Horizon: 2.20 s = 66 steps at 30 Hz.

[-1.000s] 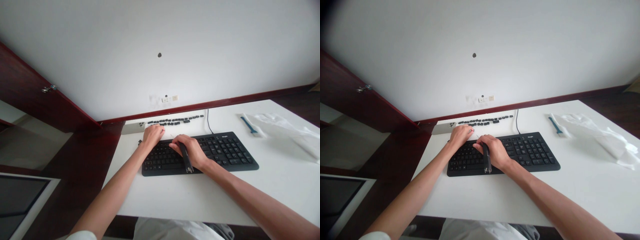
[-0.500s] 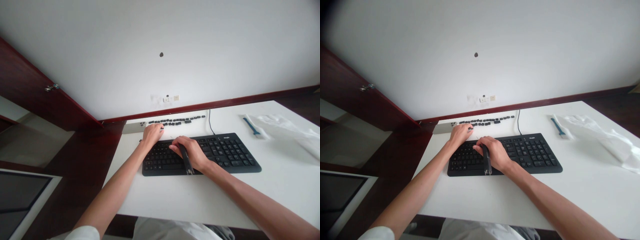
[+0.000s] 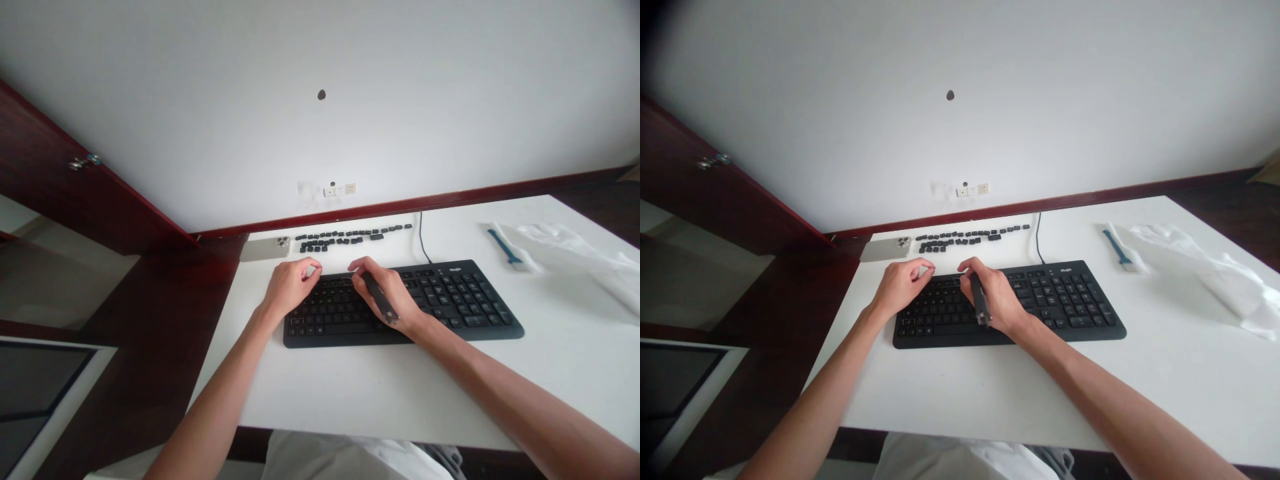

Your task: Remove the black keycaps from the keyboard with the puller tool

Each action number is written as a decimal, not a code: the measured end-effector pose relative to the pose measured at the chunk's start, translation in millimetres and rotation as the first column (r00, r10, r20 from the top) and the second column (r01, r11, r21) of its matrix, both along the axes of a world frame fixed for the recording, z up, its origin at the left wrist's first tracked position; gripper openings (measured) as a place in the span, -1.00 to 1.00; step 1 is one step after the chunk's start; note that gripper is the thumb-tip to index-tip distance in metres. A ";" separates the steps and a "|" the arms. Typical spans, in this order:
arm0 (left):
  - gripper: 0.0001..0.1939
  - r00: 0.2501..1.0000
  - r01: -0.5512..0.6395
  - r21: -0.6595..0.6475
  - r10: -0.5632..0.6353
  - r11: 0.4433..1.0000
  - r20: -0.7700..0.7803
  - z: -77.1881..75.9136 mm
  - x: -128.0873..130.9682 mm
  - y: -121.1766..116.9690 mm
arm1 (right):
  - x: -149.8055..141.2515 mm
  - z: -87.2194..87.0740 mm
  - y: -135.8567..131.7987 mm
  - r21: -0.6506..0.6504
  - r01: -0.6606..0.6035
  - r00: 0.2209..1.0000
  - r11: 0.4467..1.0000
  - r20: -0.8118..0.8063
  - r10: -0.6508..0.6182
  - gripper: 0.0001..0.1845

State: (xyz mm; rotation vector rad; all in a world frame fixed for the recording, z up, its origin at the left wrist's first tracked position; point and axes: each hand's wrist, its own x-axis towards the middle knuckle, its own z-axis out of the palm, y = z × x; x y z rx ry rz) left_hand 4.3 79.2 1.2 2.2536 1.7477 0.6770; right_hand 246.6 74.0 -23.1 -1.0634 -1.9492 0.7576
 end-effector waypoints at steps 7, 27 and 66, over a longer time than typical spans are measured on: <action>-0.80 0.985 0.166 -0.198 -0.172 0.966 -0.014 12.5 -5.8 -10.9 | 1.9 2.3 1.3 -0.039 -0.061 0.997 0.997 0.035 0.063 -0.86; -0.82 0.962 0.272 -0.325 -0.260 0.906 0.080 10.6 11.8 -20.9 | 2.1 13.1 4.2 -0.069 -0.225 0.959 0.972 0.158 0.233 -0.80; -0.87 0.980 0.193 -0.327 -0.163 0.925 0.115 4.1 -3.4 -13.5 | -14.7 13.7 -19.7 0.053 -0.293 0.840 0.955 0.491 0.231 -0.77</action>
